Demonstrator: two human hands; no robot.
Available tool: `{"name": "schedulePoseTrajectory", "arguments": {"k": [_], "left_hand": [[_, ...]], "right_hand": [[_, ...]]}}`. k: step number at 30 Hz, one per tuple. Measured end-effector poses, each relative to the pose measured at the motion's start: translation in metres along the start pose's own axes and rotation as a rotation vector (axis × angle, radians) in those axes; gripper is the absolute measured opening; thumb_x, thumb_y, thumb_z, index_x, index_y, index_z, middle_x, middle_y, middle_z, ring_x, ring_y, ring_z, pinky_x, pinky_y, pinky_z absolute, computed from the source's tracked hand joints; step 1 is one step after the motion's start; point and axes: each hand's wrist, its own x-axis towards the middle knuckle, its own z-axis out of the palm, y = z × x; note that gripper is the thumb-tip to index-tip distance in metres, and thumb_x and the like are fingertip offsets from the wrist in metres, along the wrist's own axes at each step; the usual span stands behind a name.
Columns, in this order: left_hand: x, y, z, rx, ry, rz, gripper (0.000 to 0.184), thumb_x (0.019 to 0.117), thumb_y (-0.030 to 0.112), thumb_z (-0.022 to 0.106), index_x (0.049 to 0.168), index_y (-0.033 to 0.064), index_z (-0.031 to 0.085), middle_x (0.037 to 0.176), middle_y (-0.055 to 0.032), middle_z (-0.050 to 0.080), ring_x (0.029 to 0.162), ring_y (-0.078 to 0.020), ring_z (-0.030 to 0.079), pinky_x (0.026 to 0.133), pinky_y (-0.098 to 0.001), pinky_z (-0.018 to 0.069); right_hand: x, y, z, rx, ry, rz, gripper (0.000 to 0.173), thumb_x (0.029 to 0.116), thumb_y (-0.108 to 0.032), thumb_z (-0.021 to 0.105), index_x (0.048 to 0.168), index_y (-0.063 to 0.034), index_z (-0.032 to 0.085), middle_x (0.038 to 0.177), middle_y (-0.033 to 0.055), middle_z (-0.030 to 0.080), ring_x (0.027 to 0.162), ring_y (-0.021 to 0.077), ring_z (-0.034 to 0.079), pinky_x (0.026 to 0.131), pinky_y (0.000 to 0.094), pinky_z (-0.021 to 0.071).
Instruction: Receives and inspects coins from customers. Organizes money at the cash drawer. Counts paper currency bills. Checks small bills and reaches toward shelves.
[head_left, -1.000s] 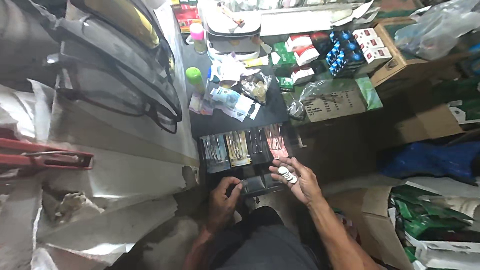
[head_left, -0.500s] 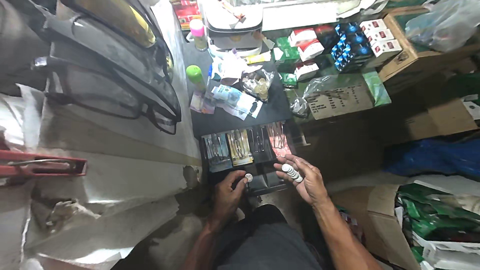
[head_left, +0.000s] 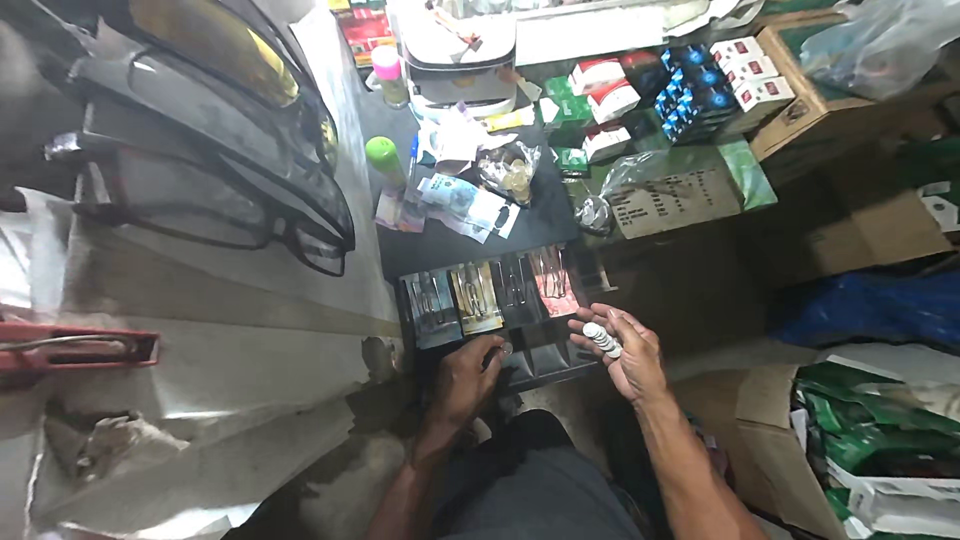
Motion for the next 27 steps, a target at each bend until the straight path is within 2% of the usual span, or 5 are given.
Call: {"name": "schedulePoseTrajectory", "arguments": {"k": [7,17,22,27], "left_hand": [[0.0036,0.0004,0.0011,0.033,-0.025,-0.021,0.023,0.1000,0.016,0.061,0.115,0.0048,0.074,0.106,-0.0097,0.076,0.095,-0.0171,0.074,0.089,-0.0346,0.0592],[0.0045,-0.0014,0.0006,0.017,-0.038,-0.034,0.023,0.1006,0.015,0.059,0.114,0.0051,0.074,0.104,-0.0092,0.076,0.087,-0.0150,0.073,0.082,-0.0319,0.0595],[0.0044,-0.0035,0.0015,0.011,-0.028,-0.010,0.022,0.1003,0.014,0.060,0.113,0.0045,0.075,0.103,-0.0094,0.076,0.090,-0.0150,0.074,0.084,-0.0319,0.0594],[0.0047,-0.0044,-0.0010,-0.143,-0.051,-0.078,0.022,0.1002,0.013,0.060,0.113,0.0032,0.074,0.107,-0.0085,0.075,0.088,-0.0103,0.072,0.083,-0.0277,0.0591]], "right_hand": [[-0.0016,-0.0007,-0.0008,0.016,-0.002,0.015,0.032,0.1113,-0.012,0.036,0.128,0.0070,0.056,0.115,0.0201,0.072,0.097,0.0299,0.075,0.082,0.0412,0.0646],[-0.0014,-0.0033,-0.0025,0.010,-0.001,-0.003,0.033,0.1114,-0.013,0.037,0.128,0.0072,0.057,0.115,0.0204,0.072,0.097,0.0295,0.075,0.083,0.0412,0.0643],[-0.0010,-0.0043,-0.0046,0.022,-0.002,0.002,0.034,0.1120,-0.015,0.036,0.128,0.0068,0.057,0.116,0.0202,0.072,0.097,0.0296,0.075,0.083,0.0412,0.0644],[0.0009,-0.0011,-0.0080,0.036,-0.019,-0.011,0.036,0.1124,-0.016,0.034,0.126,0.0067,0.057,0.115,0.0198,0.072,0.097,0.0297,0.075,0.082,0.0418,0.0645]]}}
